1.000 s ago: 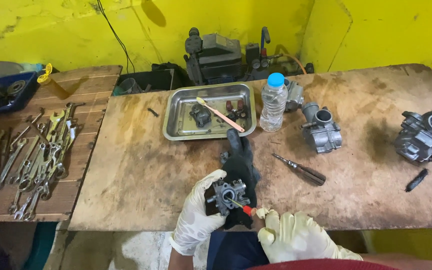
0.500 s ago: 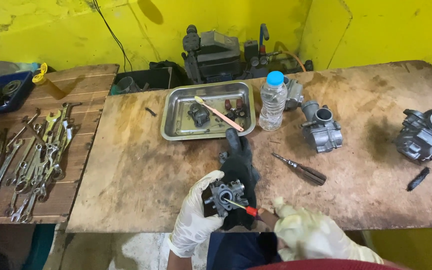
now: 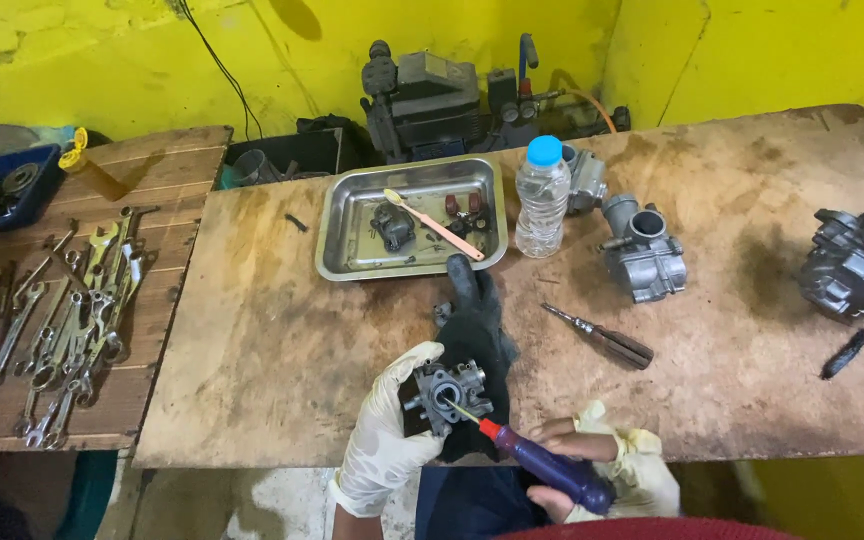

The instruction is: The person holds a carburetor in gloved hands and uses a screwdriver to adjust internal components. The person repeatedly inserts and turns the screwdriver inside the carburetor body while rotating the part to access different areas.

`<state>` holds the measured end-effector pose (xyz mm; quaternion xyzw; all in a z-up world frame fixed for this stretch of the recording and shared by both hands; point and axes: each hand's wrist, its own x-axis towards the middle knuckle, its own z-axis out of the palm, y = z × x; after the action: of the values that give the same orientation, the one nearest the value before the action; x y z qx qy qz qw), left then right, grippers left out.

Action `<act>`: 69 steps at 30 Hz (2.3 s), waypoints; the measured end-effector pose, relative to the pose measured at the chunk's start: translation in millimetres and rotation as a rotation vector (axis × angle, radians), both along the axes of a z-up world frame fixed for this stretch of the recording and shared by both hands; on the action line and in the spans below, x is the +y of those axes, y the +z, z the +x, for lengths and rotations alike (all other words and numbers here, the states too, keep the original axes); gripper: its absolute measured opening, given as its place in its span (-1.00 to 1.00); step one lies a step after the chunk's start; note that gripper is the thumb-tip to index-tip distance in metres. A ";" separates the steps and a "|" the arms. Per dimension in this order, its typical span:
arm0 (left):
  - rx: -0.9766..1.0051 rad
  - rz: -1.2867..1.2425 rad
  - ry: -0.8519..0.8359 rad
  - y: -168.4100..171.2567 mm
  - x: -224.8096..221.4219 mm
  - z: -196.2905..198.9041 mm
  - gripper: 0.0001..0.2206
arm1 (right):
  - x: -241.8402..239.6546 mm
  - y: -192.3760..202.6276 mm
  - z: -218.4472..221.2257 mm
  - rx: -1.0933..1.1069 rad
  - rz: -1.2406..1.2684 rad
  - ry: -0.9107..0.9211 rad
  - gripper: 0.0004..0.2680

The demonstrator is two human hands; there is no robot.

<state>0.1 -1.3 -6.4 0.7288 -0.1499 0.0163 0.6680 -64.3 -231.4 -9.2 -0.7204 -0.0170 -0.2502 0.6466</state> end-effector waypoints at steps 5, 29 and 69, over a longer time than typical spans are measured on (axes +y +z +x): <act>0.006 -0.009 -0.019 1.1 0.0 -0.3 -0.30 | 11.5 13.0 1.1 -0.221 0.131 0.280 -0.72; -0.033 -0.026 -0.060 -1.6 2.8 0.2 -0.28 | -30.0 48.9 59.1 -0.265 -0.230 0.773 -0.89; 0.057 -0.001 0.007 -5.3 -4.9 1.0 -0.32 | 37.8 -50.4 2.6 1.095 -0.597 0.656 -0.68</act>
<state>1.2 -6.2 -11.7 0.7291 -0.1285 -0.0020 0.6722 -61.7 -193.6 -59.6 -0.8472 0.0265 0.3715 0.3789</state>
